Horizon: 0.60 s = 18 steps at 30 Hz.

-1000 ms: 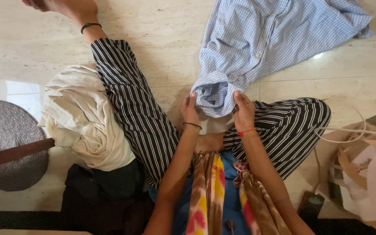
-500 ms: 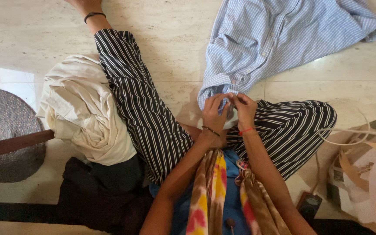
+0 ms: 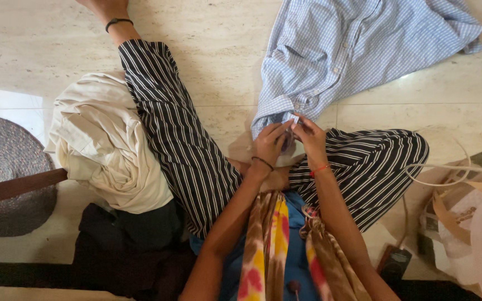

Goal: The person buttons a long-sleeved shirt while sitting on the floor and then folds the shirt by tucking in the sleeves and folding the torso.

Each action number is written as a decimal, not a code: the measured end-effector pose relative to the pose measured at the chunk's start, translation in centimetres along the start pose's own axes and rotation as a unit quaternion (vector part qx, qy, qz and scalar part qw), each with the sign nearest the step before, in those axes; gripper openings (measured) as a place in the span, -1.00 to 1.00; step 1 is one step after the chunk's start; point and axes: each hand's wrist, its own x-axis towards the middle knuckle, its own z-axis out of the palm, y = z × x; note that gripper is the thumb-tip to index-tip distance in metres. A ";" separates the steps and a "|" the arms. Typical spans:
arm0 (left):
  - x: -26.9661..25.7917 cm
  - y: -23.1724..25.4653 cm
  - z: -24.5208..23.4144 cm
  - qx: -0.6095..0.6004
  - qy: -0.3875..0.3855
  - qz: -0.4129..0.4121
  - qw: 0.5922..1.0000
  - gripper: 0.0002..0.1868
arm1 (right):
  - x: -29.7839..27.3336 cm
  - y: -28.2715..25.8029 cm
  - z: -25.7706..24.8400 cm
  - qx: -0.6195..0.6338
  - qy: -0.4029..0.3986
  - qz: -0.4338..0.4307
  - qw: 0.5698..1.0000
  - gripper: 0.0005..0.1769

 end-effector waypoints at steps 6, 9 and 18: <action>0.6 -0.5 -0.6 0.019 -0.047 0.004 0.999 -0.55 | 0.5 -0.5 -0.8 -0.072 -0.041 -0.022 0.996 -0.50; 0.9 -1.4 -0.4 0.045 -0.061 0.005 0.997 -0.58 | 0.5 -0.3 -1.1 -0.097 -0.070 -0.035 0.992 -0.46; 1.1 -2.6 0.0 0.115 -0.083 0.050 0.989 -0.63 | 0.2 -0.3 -0.8 -0.170 -0.067 -0.079 0.980 -0.51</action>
